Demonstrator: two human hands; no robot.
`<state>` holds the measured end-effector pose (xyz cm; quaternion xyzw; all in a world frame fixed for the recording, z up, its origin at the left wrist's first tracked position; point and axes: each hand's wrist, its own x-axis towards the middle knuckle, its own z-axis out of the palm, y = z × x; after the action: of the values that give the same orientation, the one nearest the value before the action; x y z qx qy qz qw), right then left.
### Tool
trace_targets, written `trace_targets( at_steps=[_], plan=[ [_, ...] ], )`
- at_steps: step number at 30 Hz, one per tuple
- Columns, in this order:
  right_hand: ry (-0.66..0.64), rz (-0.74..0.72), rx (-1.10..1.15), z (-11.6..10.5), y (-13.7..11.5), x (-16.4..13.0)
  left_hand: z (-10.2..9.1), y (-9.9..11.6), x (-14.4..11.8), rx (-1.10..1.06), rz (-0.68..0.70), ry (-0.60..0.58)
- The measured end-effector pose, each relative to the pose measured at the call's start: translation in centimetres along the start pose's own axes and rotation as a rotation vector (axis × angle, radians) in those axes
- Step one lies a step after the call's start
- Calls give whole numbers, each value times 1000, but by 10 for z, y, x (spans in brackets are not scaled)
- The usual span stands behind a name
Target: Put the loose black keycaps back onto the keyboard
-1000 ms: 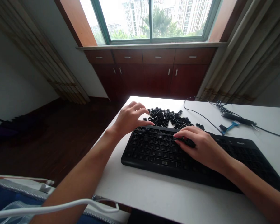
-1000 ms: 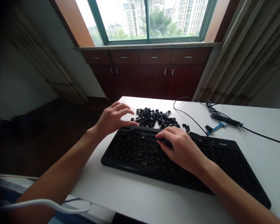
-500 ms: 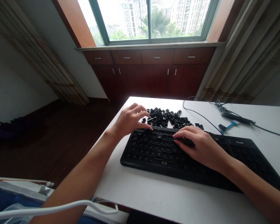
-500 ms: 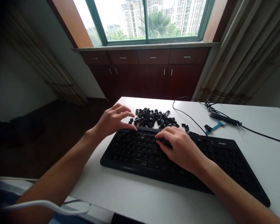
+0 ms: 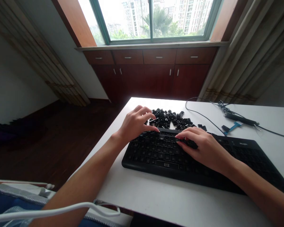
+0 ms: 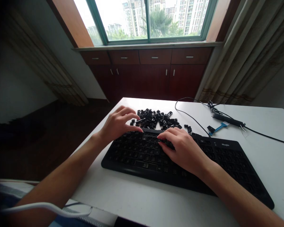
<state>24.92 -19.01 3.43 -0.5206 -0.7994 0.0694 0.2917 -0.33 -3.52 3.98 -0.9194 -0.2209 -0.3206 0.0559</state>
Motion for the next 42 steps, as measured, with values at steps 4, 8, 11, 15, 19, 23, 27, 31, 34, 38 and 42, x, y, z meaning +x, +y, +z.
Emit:
trace_targets(
  at_steps=[4, 8, 11, 15, 19, 23, 27, 31, 34, 38, 42],
  plan=[
    [1, 2, 3, 1, 2, -1, 1, 2, 0, -11, -1, -9],
    [-5, 5, 2, 2, 2, -2, 3, 6, 0, -40, 1, 30],
    [-5, 30, -5, 1, 1, -1, 7, 12, 1, -71, -34, 55],
    [6, 66, -11, -1, 0, 0, 12, 22, 1, -100, -87, -13],
    [3, 53, -21, -2, -2, 2, 14, 28, 2, -139, -116, -27],
    [1, 50, -25, -4, -2, 1, 10, 34, 4, -249, -102, -22],
    [5, 43, -38, -5, 2, 0, 3, 40, 4, -348, -69, -140],
    [-7, 32, -41, -6, 4, 0, 1, 41, 3, -371, -52, -214],
    [-15, 35, -41, -6, 4, -1, 2, 41, 3, -374, -31, -262],
    [-12, 35, -42, -7, 3, 0, 1, 42, 3, -378, -20, -304],
    [-5, 32, -49, -6, 3, 0, 0, 45, 4, -371, 28, -353]
  ],
)
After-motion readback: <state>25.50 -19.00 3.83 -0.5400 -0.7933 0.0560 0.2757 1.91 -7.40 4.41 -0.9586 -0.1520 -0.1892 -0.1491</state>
